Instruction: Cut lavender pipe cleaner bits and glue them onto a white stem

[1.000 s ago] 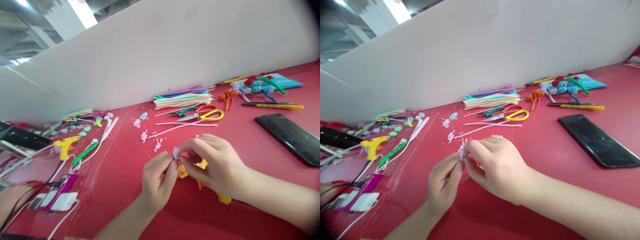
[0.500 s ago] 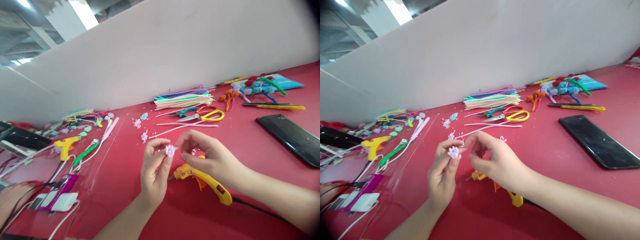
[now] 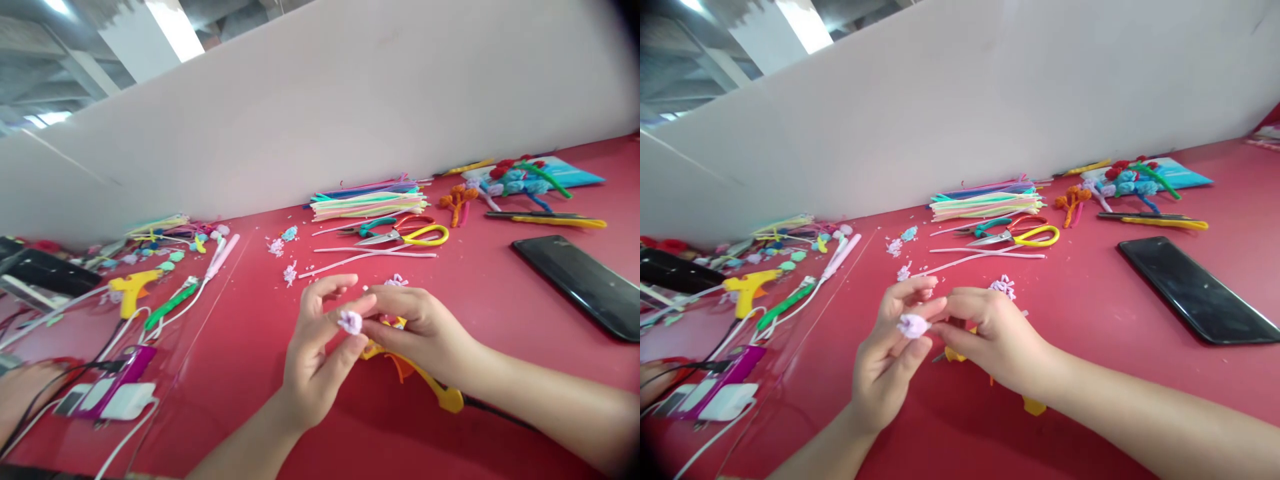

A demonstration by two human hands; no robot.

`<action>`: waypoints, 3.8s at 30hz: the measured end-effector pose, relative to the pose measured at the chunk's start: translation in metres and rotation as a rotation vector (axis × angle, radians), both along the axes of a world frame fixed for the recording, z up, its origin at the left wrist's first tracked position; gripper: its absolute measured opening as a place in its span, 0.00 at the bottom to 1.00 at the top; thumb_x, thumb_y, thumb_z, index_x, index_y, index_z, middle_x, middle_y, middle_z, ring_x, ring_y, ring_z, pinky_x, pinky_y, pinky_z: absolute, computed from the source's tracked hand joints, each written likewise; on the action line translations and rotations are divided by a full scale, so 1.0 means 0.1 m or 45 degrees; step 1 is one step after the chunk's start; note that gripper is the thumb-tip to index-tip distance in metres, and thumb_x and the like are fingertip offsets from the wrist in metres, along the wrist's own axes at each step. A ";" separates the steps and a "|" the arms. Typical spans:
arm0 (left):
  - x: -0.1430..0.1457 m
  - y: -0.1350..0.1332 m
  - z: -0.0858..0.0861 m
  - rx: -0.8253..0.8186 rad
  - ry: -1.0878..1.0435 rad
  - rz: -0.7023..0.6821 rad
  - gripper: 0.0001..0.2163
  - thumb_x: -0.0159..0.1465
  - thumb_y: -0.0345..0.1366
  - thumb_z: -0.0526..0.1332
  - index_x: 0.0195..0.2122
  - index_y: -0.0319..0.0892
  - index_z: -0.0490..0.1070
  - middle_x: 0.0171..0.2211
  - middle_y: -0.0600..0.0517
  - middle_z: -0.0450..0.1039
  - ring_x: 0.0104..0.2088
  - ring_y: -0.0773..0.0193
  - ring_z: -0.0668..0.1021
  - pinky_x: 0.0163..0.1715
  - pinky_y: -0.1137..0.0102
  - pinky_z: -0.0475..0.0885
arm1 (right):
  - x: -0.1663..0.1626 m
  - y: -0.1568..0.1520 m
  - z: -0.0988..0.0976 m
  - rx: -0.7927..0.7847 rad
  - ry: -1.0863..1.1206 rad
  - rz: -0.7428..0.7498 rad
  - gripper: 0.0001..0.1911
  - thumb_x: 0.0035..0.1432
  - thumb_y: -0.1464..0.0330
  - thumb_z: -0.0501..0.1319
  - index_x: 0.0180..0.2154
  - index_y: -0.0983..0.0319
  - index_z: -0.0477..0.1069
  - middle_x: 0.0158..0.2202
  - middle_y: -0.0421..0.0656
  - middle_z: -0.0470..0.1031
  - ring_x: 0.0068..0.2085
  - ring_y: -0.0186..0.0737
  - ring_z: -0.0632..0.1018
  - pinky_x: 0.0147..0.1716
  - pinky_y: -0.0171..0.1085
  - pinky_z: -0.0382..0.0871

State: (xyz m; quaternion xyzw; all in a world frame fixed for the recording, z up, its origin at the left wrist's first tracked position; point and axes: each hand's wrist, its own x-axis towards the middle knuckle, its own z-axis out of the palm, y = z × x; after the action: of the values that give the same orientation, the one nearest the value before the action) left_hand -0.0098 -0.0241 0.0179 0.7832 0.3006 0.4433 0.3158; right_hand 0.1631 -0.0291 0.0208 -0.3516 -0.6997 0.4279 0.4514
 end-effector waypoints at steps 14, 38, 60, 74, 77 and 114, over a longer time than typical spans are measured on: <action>-0.01 -0.04 0.12 0.178 -0.020 0.006 0.18 0.57 0.24 0.61 0.48 0.44 0.71 0.32 0.51 0.69 0.31 0.66 0.70 0.33 0.70 0.69 | 0.06 0.04 -0.01 0.314 -0.220 0.116 0.06 0.60 0.72 0.55 0.34 0.62 0.70 0.32 0.42 0.72 0.32 0.32 0.73 0.33 0.31 0.67; 0.02 -0.05 0.08 0.155 0.078 0.043 0.13 0.60 0.23 0.58 0.45 0.41 0.71 0.33 0.50 0.69 0.33 0.67 0.72 0.35 0.73 0.69 | 0.05 0.07 -0.03 0.369 -0.237 0.029 0.08 0.60 0.73 0.54 0.29 0.62 0.68 0.29 0.42 0.71 0.33 0.34 0.73 0.34 0.33 0.68; -0.01 0.02 0.11 0.120 0.109 -0.035 0.14 0.58 0.22 0.59 0.45 0.41 0.72 0.33 0.50 0.69 0.35 0.68 0.72 0.38 0.73 0.69 | 0.09 0.13 -0.04 0.292 -0.187 0.109 0.06 0.58 0.76 0.56 0.30 0.62 0.69 0.32 0.42 0.72 0.36 0.34 0.74 0.36 0.33 0.67; -0.04 0.05 0.18 -0.245 -0.038 -0.120 0.10 0.60 0.27 0.60 0.40 0.47 0.75 0.32 0.53 0.70 0.35 0.67 0.74 0.37 0.73 0.69 | 0.13 0.12 0.01 0.263 -0.236 0.242 0.09 0.61 0.72 0.54 0.31 0.66 0.70 0.29 0.43 0.70 0.32 0.32 0.70 0.33 0.32 0.64; -0.03 0.04 0.16 -0.303 -0.079 -0.134 0.10 0.60 0.28 0.61 0.39 0.48 0.76 0.31 0.53 0.69 0.33 0.68 0.73 0.35 0.74 0.69 | 0.12 0.11 0.02 0.257 -0.226 0.258 0.09 0.61 0.73 0.54 0.30 0.66 0.71 0.30 0.44 0.70 0.32 0.32 0.71 0.33 0.32 0.64; 0.00 0.37 -0.09 -0.603 -0.459 0.309 0.09 0.59 0.41 0.60 0.31 0.39 0.70 0.29 0.50 0.75 0.27 0.65 0.76 0.29 0.72 0.72 | -0.14 0.02 -0.02 -1.021 0.306 0.040 0.12 0.54 0.68 0.57 0.42 0.63 0.61 0.16 0.36 0.72 0.12 0.25 0.63 0.12 0.24 0.52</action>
State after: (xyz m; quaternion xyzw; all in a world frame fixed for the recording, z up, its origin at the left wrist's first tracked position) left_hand -0.0093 0.0132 0.0089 0.5552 0.4256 0.5271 0.4824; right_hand 0.1489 -0.0268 0.0184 -0.4364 -0.4253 0.7112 0.3507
